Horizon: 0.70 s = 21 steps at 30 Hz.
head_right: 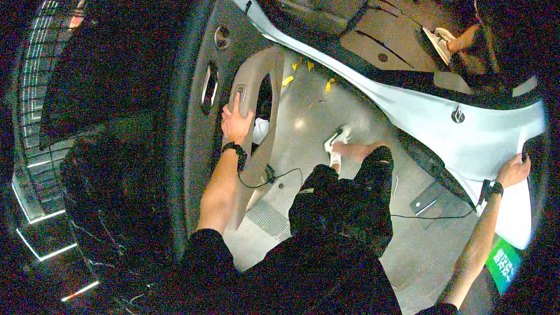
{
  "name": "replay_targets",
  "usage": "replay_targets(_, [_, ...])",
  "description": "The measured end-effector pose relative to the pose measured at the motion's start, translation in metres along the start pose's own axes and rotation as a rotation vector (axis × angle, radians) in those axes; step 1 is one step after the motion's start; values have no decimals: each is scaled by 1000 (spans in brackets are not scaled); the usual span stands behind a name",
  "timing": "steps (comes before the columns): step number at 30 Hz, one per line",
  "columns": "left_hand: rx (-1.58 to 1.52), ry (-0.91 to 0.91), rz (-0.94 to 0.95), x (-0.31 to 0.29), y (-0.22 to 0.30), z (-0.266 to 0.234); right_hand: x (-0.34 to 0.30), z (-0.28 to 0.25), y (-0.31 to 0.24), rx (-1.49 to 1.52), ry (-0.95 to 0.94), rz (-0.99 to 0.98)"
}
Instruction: The person installs a black plastic window visor onto the upper edge of a white car's rear passenger door. They align the visor along the door frame, press it into place, and smooth it along the length to secure it.
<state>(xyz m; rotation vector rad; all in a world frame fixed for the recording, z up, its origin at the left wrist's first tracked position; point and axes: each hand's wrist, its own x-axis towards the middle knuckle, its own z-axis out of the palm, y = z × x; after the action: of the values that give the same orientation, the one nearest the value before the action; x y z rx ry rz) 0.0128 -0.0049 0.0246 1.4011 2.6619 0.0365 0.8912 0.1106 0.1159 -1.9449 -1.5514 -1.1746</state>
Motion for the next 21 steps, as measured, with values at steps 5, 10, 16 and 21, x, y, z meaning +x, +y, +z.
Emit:
replay_targets(5, [-9, 0, 2, 0, -6, -1, 2, -10, -14, 13, -15, 10])
replay_targets(10, [3, -41, -15, 1, -3, -3, -4, -6, -13, 9, 38, 18])
replay_targets(16, [16, -71, -21, 1, 2, -4, 1, -5, -12, -53, -22, 58])
replay_targets(21, [3, -12, 9, -1, -1, -1, 0, -13, -16, 4, -28, 63])
